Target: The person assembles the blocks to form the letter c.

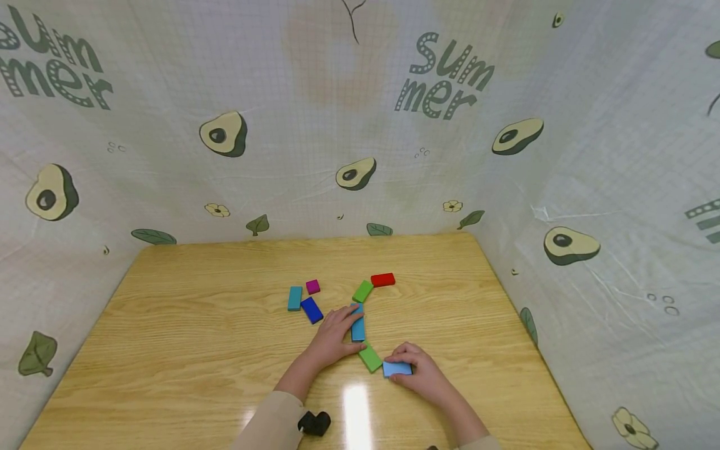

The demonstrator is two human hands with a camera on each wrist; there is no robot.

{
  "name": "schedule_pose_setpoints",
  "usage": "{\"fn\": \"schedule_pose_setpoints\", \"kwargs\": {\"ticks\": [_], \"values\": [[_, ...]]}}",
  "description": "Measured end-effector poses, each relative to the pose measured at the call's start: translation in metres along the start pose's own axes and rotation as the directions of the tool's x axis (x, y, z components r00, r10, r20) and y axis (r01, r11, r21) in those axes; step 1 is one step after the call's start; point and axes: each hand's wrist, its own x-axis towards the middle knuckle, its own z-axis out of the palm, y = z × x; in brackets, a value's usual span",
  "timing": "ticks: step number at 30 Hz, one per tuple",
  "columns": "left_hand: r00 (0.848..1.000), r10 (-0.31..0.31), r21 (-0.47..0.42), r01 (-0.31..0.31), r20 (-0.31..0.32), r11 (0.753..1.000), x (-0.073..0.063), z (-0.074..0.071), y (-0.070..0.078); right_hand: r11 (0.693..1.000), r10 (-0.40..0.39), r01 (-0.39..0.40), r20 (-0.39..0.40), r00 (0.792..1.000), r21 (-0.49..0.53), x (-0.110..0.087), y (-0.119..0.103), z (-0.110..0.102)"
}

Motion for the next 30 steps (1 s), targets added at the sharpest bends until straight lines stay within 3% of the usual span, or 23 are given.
{"fn": "schedule_pose_setpoints", "kwargs": {"ticks": [7, 15, 30], "values": [[1.000, 0.012, -0.001, -0.012, -0.005, 1.000, -0.0005, -0.0010, 0.0006, 1.000, -0.025, 0.024, 0.005, 1.000, 0.014, -0.0006, 0.0053, -0.0002], [1.000, 0.013, -0.009, -0.013, -0.008, 1.000, -0.0017, -0.0029, 0.0030, 0.999, 0.019, -0.019, 0.020, 1.000, 0.026, -0.0002, 0.0020, -0.0006], [0.999, 0.030, -0.002, -0.030, -0.020, 1.000, 0.0007, -0.0032, 0.0025, 1.000, 0.004, -0.005, 0.019, 1.000, 0.019, 0.0000, 0.0006, -0.0026]]}}
